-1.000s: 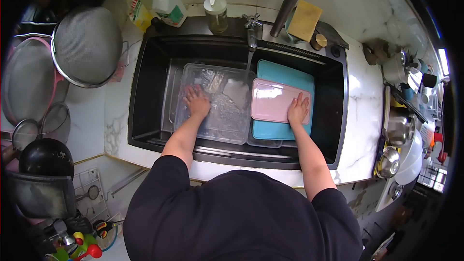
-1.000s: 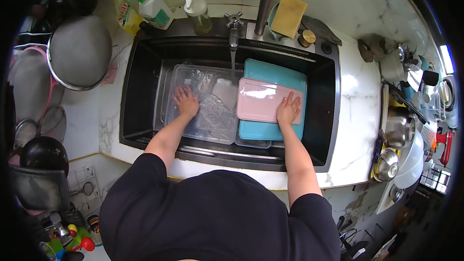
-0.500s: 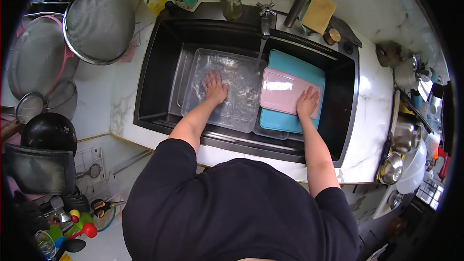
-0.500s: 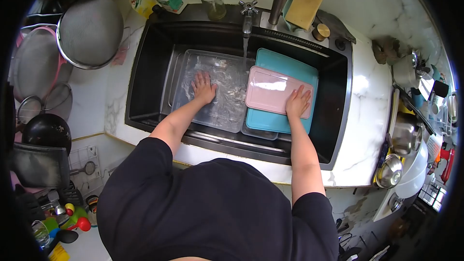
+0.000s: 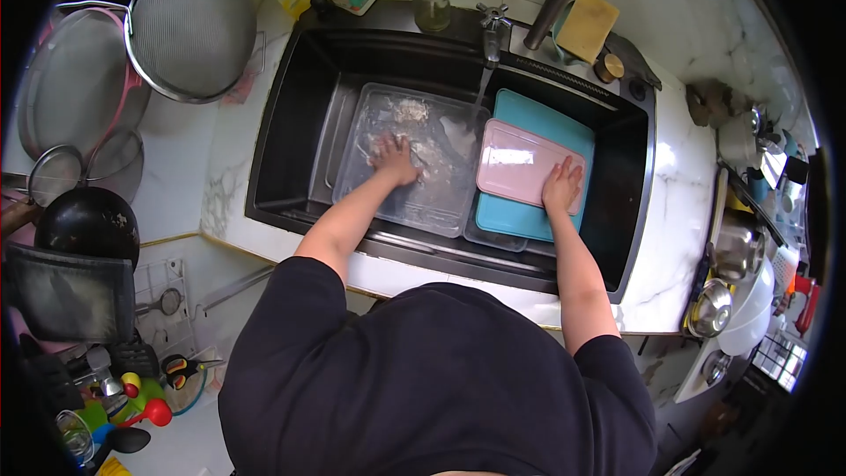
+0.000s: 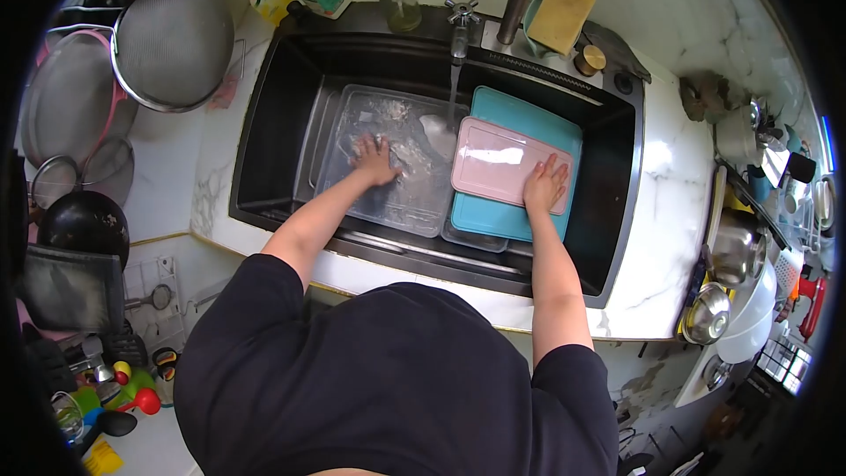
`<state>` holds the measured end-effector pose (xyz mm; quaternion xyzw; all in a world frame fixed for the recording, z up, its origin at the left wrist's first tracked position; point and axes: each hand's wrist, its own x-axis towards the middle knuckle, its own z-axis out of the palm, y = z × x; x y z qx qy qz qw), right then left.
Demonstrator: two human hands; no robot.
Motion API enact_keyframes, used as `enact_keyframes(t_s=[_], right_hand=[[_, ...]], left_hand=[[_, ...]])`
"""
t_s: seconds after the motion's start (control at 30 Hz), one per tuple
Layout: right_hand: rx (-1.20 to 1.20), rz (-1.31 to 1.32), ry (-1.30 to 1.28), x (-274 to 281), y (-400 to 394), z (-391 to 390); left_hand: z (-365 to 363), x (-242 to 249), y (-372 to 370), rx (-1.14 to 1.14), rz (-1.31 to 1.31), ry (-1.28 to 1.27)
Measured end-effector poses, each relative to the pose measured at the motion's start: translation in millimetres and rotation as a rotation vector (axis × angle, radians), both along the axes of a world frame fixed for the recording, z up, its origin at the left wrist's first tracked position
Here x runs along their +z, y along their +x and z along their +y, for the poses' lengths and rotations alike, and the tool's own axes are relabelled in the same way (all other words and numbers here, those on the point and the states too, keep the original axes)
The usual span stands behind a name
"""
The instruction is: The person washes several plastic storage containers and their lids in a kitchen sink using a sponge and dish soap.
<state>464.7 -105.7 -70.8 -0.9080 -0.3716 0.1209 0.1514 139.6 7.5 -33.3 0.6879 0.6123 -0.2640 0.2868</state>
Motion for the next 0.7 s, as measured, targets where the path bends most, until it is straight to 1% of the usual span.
enact_keyframes(t_s=[0.03, 0.1, 0.13, 0.2, 0.23, 0.27, 0.3, 0.37, 0.4, 0.47, 0.5, 0.53, 0.57, 0.6, 0.63, 0.67, 0.7], right_hand=[[0.005, 0.004, -0.008, 1.3, 0.6, -0.1], [0.008, 0.010, -0.018, 3.9, 0.7, 0.4], [0.008, 0.022, -0.027, 4.9, 1.1, 0.3], [0.009, 0.014, -0.020, 5.8, 1.0, 0.1], [0.011, 0.010, -0.007, 5.6, -1.1, -0.3], [0.013, 0.017, -0.008, 4.8, -2.0, -0.3], [0.004, 0.007, -0.017, 3.6, -1.1, 0.2], [-0.002, 0.003, -0.018, 1.1, -0.2, 3.4], [0.001, 0.001, -0.025, -0.4, 1.1, 3.1], [0.000, -0.005, -0.030, 0.9, 2.7, 4.0], [0.001, 0.005, -0.031, 3.2, 2.1, 3.4], [0.004, 0.016, -0.034, 4.6, 1.2, 2.5], [0.005, 0.016, -0.036, 3.2, 1.1, 1.6], [0.005, 0.014, -0.032, 0.7, 1.7, 1.7], [0.004, 0.010, -0.026, -0.7, 2.5, 3.1], [0.004, 0.008, -0.024, -0.7, 2.8, 3.7], [0.002, 0.013, -0.028, 1.1, 2.6, 3.4]], left_hand=[[2.5, 5.8, -2.5, 0.003, -0.006, -0.002], [7.3, 11.3, -12.4, 0.336, 0.043, -0.049], [11.3, -3.2, -20.7, 0.335, 0.040, -0.052], [10.1, -10.4, -28.3, 0.081, 0.360, -0.201], [9.6, -14.8, -27.9, -0.055, 0.468, -0.378], [7.1, -28.3, -30.3, -0.287, 0.466, -0.551], [4.2, -50.2, -34.6, -0.519, 0.457, -0.720], [-13.4, -82.9, -37.1, -0.601, 0.313, -0.819], [-18.5, -111.0, -39.0, -0.598, 0.318, -0.815], [-27.7, -184.8, -39.2, -0.539, 0.475, -0.990], [-35.5, -229.6, -38.5, -0.379, 0.361, -0.985], [-43.2, -255.0, -35.4, -0.217, 0.247, -0.976], [-45.1, -223.3, -31.0, -0.216, 0.247, -0.979], [-54.5, -184.8, 13.8, -0.256, 0.110, -1.025], [-56.3, -133.7, 80.5, -0.298, -0.029, -1.065], [-53.3, -73.5, 82.2, -0.340, -0.169, -1.101], [-50.6, -64.7, 85.2, -0.344, -0.171, -1.098]])
